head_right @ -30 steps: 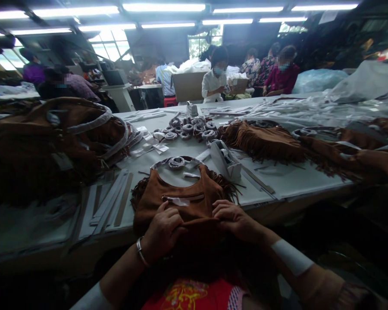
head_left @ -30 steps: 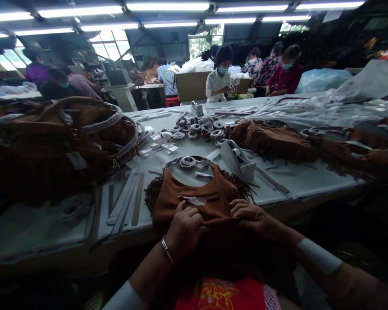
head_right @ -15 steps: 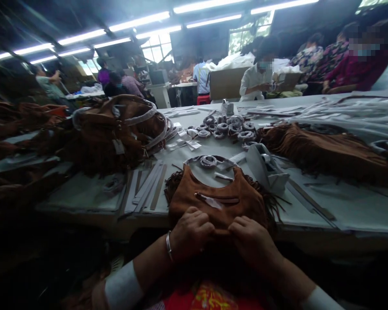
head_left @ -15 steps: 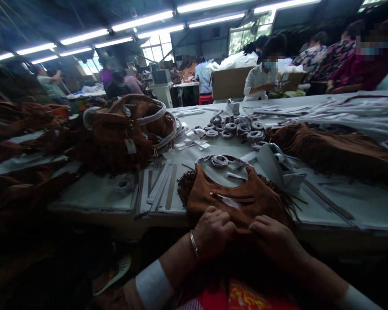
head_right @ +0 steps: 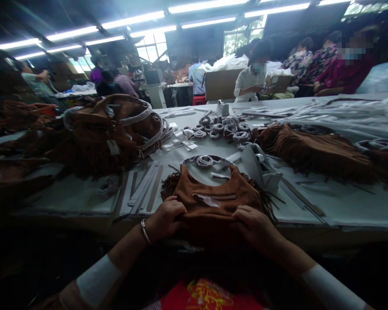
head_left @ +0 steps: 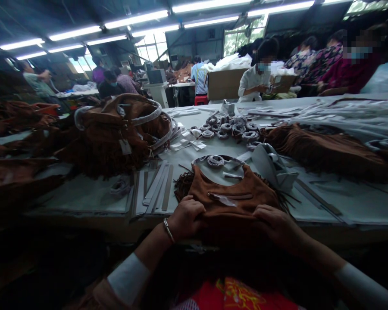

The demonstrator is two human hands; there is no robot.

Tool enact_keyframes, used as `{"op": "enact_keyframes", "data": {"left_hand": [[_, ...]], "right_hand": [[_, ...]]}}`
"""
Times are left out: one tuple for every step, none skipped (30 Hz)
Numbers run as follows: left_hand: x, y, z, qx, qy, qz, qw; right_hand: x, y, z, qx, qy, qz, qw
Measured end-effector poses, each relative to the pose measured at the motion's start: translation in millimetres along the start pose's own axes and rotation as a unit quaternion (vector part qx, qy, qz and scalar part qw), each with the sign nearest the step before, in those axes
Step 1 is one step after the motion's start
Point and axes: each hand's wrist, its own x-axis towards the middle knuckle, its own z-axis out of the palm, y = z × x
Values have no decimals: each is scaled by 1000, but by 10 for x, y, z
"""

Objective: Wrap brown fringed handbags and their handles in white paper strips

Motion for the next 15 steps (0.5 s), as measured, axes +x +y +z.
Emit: {"op": "enact_keyframes", "data": {"left_hand": [[23, -20, -14, -16, 0, 3, 1000], [42, -35, -27, -29, -1, 6, 1000], [57, -42, -41, -38, -1, 8, 999], [70, -40, -56, -41, -4, 13, 999], [81, -27, -73, -40, -7, 19, 999], [90, -4, -92, -33, -13, 25, 999], [96, 30, -114, -23, -19, 29, 999], [99, 74, -135, -11, -27, 30, 999], [99, 126, -155, 4, -33, 26, 999], [95, 185, -168, 20, -35, 17, 999], [86, 248, -171, 37, -31, 4, 999], [75, 313, -159, 54, -22, -8, 998], [61, 376, -130, 68, -10, -19, 997], [47, 434, -82, 79, 3, -27, 996], [36, 481, -19, 86, 15, -34, 996]], "right_hand": [[-6, 28, -21, 3, 0, 8, 1000], [-16, 56, -36, 8, 1, 11, 1000], [-29, 84, -44, 16, 4, 11, 1000], [-46, 110, -44, 25, 7, 8, 1000], [-64, 135, -37, 34, 9, 3, 999], [-82, 158, -27, 41, 8, -1, 999], [-99, 180, -12, 44, 7, -5, 999], [-112, 200, 4, 43, 4, -6, 999], [-121, 218, 22, 38, 1, -5, 999], [-125, 234, 42, 30, 1, -1, 1000], [-124, 247, 62, 19, 4, 7, 1000], [-119, 257, 84, 7, 11, 19, 1000], [-112, 264, 105, -3, 19, 33, 999], [-104, 269, 125, -9, 28, 46, 999], [-98, 271, 143, -9, 35, 55, 998]]}}
